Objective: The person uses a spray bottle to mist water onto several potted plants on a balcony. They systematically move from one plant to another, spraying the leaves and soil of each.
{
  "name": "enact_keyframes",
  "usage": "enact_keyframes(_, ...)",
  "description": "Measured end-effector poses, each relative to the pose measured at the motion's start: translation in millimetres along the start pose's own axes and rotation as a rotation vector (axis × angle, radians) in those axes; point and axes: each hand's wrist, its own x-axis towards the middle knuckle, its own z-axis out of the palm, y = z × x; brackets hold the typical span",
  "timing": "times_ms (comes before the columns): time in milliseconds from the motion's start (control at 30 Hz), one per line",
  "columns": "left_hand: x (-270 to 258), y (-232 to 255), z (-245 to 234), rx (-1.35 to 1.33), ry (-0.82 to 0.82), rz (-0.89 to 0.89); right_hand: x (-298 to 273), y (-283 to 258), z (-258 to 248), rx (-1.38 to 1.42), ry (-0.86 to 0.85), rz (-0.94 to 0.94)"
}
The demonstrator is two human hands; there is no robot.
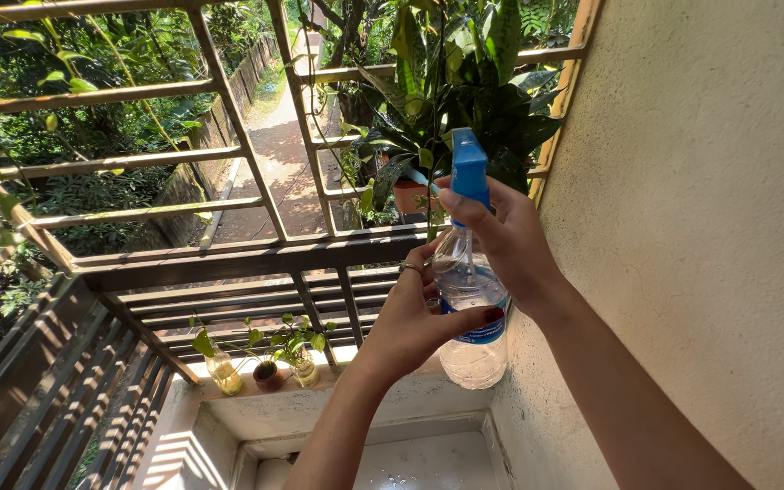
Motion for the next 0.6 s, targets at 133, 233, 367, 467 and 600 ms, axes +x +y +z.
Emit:
enact_keyframes(133,7.2,3.0,8.1,-0.025,-0.035,0.008,3.3,5.0,-17.9,-0.075,0.028,-0.024)
enact_keyframes(233,14.1,5.8,16.8,0.009,-0.037,0.043,6.0,9.7,-31.0,-0.104,0.052,-0.027)
enact_keyframes(367,21.7,6.6,28.3,-0.027,-0.086,0.070,2.6,4.7,-41.9,-0.099,0.083,-0.019)
enact_keyframes(467,25.9,8.8,37.1,-0.035,-0.113,0.082,-1.4,-1.5,-49.8,-0.083,0.069,0.025)
enact_keyframes(600,28.1,10.4,47.5,-0.065,-0.121,0.117,-2.6,-4.7,-60.9,-0.079,0.071,0.019)
